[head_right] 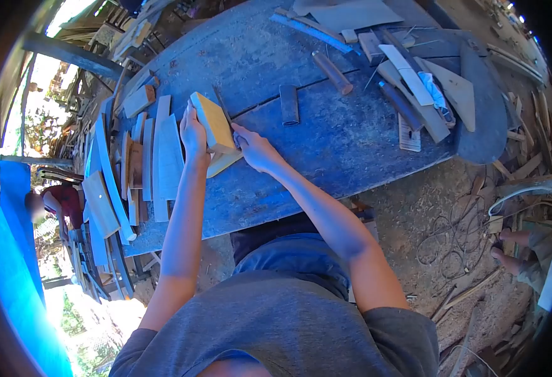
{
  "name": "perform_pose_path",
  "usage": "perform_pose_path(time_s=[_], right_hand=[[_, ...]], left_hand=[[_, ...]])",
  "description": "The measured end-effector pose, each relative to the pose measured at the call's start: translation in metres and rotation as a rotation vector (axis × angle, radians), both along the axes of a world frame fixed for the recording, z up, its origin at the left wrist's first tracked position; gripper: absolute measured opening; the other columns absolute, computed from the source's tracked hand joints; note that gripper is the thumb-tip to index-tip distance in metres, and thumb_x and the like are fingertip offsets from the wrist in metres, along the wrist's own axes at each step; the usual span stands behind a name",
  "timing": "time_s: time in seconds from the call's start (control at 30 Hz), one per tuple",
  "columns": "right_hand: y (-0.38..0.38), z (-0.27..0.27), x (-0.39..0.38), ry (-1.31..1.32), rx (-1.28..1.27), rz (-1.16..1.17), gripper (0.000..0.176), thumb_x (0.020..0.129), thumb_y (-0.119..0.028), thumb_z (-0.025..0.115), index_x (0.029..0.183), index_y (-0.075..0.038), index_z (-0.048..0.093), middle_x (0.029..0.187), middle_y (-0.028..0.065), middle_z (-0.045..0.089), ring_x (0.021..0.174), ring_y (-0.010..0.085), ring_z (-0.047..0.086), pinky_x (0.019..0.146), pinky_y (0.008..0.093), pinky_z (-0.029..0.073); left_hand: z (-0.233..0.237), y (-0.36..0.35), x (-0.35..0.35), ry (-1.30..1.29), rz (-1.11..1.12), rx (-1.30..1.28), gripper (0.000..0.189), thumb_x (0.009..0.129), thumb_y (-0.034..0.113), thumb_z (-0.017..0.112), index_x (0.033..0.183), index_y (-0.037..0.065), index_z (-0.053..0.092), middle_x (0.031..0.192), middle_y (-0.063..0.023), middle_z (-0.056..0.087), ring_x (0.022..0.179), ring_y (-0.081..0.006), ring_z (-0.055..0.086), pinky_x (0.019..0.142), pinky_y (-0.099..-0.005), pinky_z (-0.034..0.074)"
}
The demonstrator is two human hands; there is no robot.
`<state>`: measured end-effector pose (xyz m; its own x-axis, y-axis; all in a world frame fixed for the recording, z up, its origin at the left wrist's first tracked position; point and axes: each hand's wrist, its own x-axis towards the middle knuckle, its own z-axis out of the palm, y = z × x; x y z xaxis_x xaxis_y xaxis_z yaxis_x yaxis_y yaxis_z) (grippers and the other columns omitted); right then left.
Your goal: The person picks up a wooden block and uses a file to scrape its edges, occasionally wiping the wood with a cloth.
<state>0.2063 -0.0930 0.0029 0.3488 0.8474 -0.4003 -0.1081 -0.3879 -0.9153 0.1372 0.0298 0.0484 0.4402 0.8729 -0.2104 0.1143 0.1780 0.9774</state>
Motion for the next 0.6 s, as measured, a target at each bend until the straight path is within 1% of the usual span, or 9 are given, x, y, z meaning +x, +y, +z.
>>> perform_pose_path(time_s=[0.03,0.1,0.23,0.3,0.33,0.4,0.43,0.5,0.6], right_hand=[[0.001,-0.013,-0.001,-0.018,0.012,0.000,0.042,0.103,-0.018,0.041,0.144,-0.010,0.042,0.117,0.0209,0.065,0.107,0.0301,0.065,0.086,0.0387,0.049],[-0.002,-0.059,-0.004,-0.327,0.416,-0.184,0.041,0.102,-0.018,0.042,0.142,-0.010,0.044,0.113,0.0209,0.067,0.091,0.0340,0.069,0.075,0.0420,0.052],[-0.085,-0.010,0.005,-0.861,0.354,-0.306,0.042,0.099,-0.017,0.048,0.140,-0.015,0.046,0.104,0.0147,0.071,0.079,0.0359,0.069,0.067,0.0450,0.054],[-0.119,-0.005,0.019,-1.118,0.201,-0.413,0.043,0.097,-0.015,0.051,0.141,-0.018,0.047,0.095,0.0128,0.071,0.075,0.0324,0.070,0.064,0.0442,0.054],[-0.134,-0.013,0.029,-1.219,0.093,-0.448,0.044,0.097,-0.014,0.051,0.141,-0.019,0.047,0.093,0.0129,0.070,0.072,0.0312,0.069,0.062,0.0436,0.054],[-0.158,-0.031,0.043,-1.316,-0.019,-0.471,0.045,0.097,-0.014,0.051,0.142,-0.020,0.047,0.091,0.0131,0.069,0.069,0.0299,0.068,0.059,0.0431,0.054],[-0.166,-0.039,0.047,-1.351,-0.009,-0.488,0.047,0.097,-0.013,0.052,0.143,-0.020,0.046,0.089,0.0123,0.067,0.070,0.0290,0.067,0.059,0.0429,0.053],[-0.167,-0.043,0.044,-1.383,0.003,-0.500,0.049,0.097,-0.013,0.052,0.144,-0.021,0.045,0.088,0.0115,0.066,0.071,0.0280,0.067,0.059,0.0427,0.051],[-0.165,-0.046,0.039,-1.507,-0.011,-0.448,0.052,0.096,-0.013,0.054,0.146,-0.021,0.044,0.086,0.0091,0.064,0.073,0.0279,0.064,0.064,0.0416,0.048]], left_hand=[[-0.007,0.006,0.001,0.011,-0.001,0.038,0.053,0.105,0.035,0.033,0.150,0.009,0.036,0.144,-0.0127,0.046,0.128,-0.0234,0.048,0.106,-0.0355,0.037],[-0.016,0.013,-0.004,0.016,0.024,0.075,0.053,0.105,0.036,0.033,0.150,0.010,0.035,0.145,-0.0122,0.046,0.129,-0.0233,0.048,0.106,-0.0358,0.037],[-0.022,0.020,-0.028,-0.034,-0.037,-0.049,0.055,0.105,0.041,0.034,0.151,0.011,0.035,0.149,-0.0125,0.042,0.135,-0.0249,0.042,0.110,-0.0371,0.033],[-0.024,0.012,-0.060,0.279,-0.111,0.629,0.050,0.104,0.038,0.038,0.149,0.014,0.039,0.145,-0.0139,0.047,0.136,-0.0264,0.042,0.112,-0.0374,0.031],[-0.025,0.014,-0.078,0.278,-0.112,0.633,0.050,0.104,0.038,0.038,0.149,0.014,0.039,0.145,-0.0139,0.047,0.136,-0.0264,0.042,0.112,-0.0374,0.031],[-0.030,0.022,-0.119,0.662,-0.173,1.171,0.051,0.104,0.037,0.039,0.150,0.016,0.037,0.154,-0.0162,0.035,0.142,-0.0333,0.033,0.117,-0.0449,0.022],[-0.032,0.027,-0.138,0.664,-0.164,1.168,0.051,0.104,0.037,0.039,0.150,0.016,0.037,0.154,-0.0162,0.035,0.142,-0.0333,0.033,0.117,-0.0449,0.022],[-0.036,0.033,-0.167,0.972,-0.302,1.300,0.049,0.102,0.034,0.041,0.149,0.018,0.039,0.155,-0.0155,0.033,0.142,-0.0350,0.031,0.118,-0.0472,0.021],[-0.050,0.031,-0.181,0.822,-0.267,1.281,0.044,0.102,0.032,0.039,0.142,0.017,0.050,0.151,-0.0154,0.040,0.139,-0.0359,0.036,0.116,-0.0490,0.023]])
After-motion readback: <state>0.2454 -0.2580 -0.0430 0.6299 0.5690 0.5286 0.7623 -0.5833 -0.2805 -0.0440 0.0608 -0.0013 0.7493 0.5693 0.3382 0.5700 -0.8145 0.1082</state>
